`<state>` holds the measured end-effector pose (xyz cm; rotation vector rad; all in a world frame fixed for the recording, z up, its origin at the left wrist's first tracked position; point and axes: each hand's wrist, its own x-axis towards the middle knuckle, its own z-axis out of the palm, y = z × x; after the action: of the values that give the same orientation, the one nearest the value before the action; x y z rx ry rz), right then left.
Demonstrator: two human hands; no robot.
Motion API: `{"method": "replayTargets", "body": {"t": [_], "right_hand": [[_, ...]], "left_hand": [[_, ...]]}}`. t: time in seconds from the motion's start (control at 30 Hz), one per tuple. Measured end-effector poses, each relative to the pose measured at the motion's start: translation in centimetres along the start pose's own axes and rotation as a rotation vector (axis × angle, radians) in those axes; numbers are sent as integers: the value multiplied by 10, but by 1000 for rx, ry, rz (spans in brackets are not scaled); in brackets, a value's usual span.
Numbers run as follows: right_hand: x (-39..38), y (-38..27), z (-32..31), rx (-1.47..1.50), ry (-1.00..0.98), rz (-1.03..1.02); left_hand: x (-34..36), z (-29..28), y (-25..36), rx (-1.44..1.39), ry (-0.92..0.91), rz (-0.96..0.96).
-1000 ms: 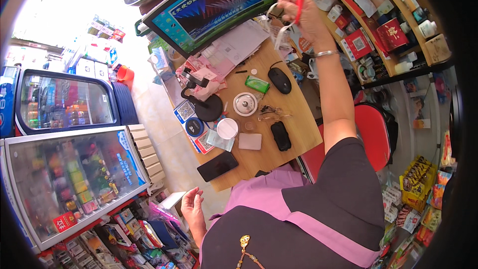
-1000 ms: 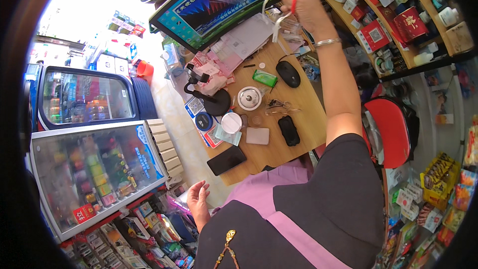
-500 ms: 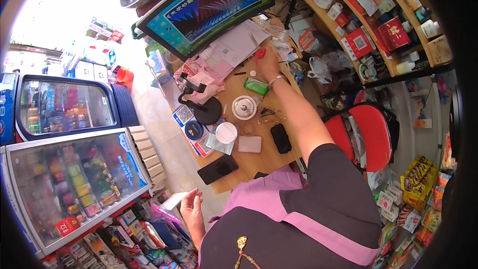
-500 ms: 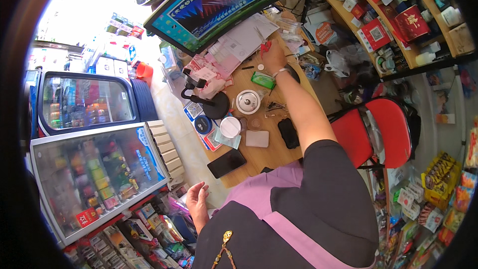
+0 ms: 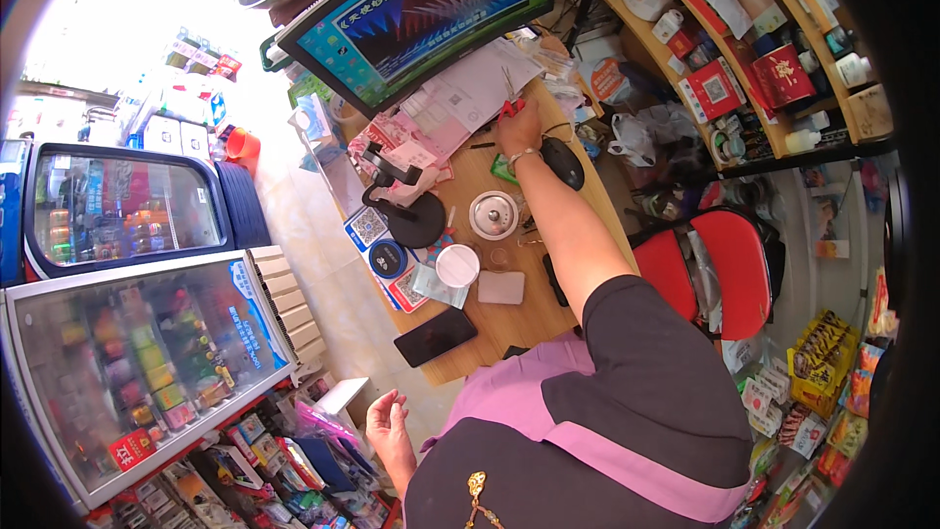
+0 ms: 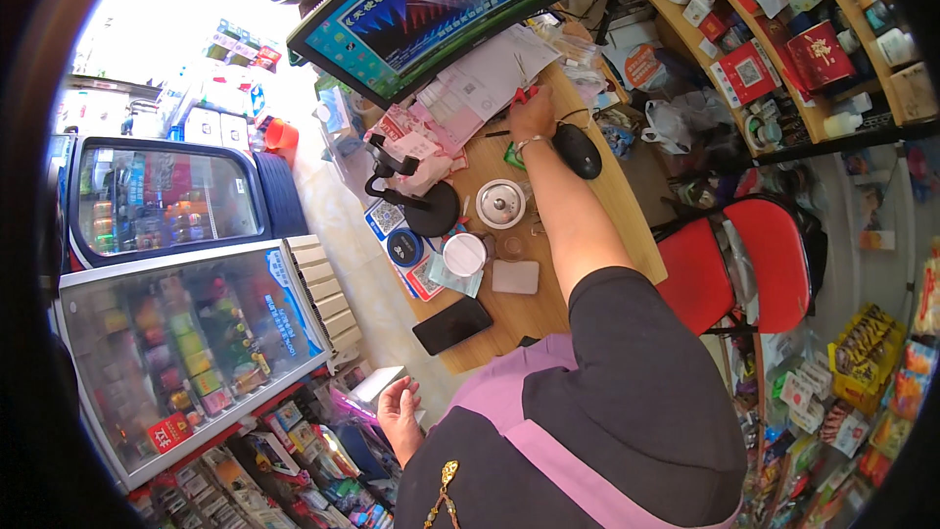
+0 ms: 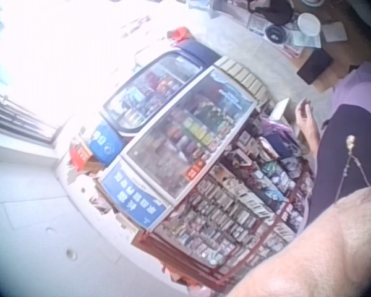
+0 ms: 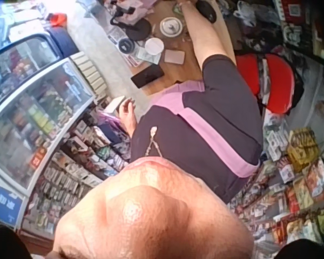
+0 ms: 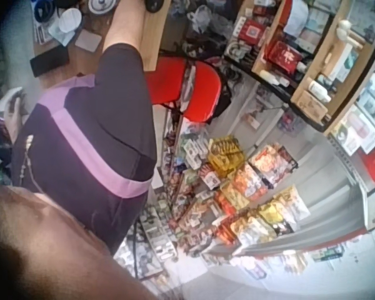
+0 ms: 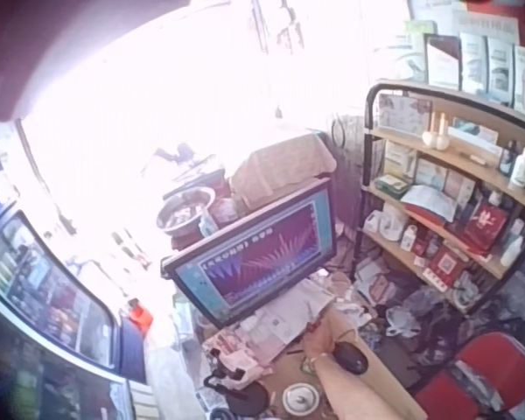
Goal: The person unscrews the back cover of a small black electronic device, removes it to expose internal wiring, then retrieves a yellow cord from a shelf and cuts it with scissors. The person handles the device, screwdriver, scissors, and cord throughout the sequence.
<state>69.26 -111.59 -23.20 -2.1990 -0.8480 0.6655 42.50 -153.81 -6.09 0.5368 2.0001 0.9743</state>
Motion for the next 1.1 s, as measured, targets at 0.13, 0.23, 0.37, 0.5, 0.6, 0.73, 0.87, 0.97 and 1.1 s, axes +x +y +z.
{"method": "replayTargets", "body": {"t": [0.13, 0.23, 0.37, 0.5, 0.6, 0.73, 0.87, 0.97, 1.1], "right_hand": [[1, 0, -20, 122, 69, -50], [1, -14, -57, 464, 32, -254], [-15, -68, -132, 579, -207, -401], [-45, -101, -215, 822, -471, -436], [-76, -111, -266, 940, -571, -456], [-129, -105, -295, 1062, -609, -434], [-180, -87, -302, 1100, -523, -397], [-218, -67, -297, 1056, -388, -334], [-241, -26, -271, 990, -225, -196]], "left_hand": [[7, -5, -7, -21, -39, 20], [15, -6, -8, 6, -97, 39], [20, -11, -8, -18, -152, 112], [23, -23, -15, -41, -186, 171], [28, -38, -29, -46, -254, 185], [42, -66, -44, -71, -333, 228], [57, -111, -52, -73, -390, 283], [78, -157, -74, -84, -392, 314], [95, -197, -91, -80, -380, 293]]}}
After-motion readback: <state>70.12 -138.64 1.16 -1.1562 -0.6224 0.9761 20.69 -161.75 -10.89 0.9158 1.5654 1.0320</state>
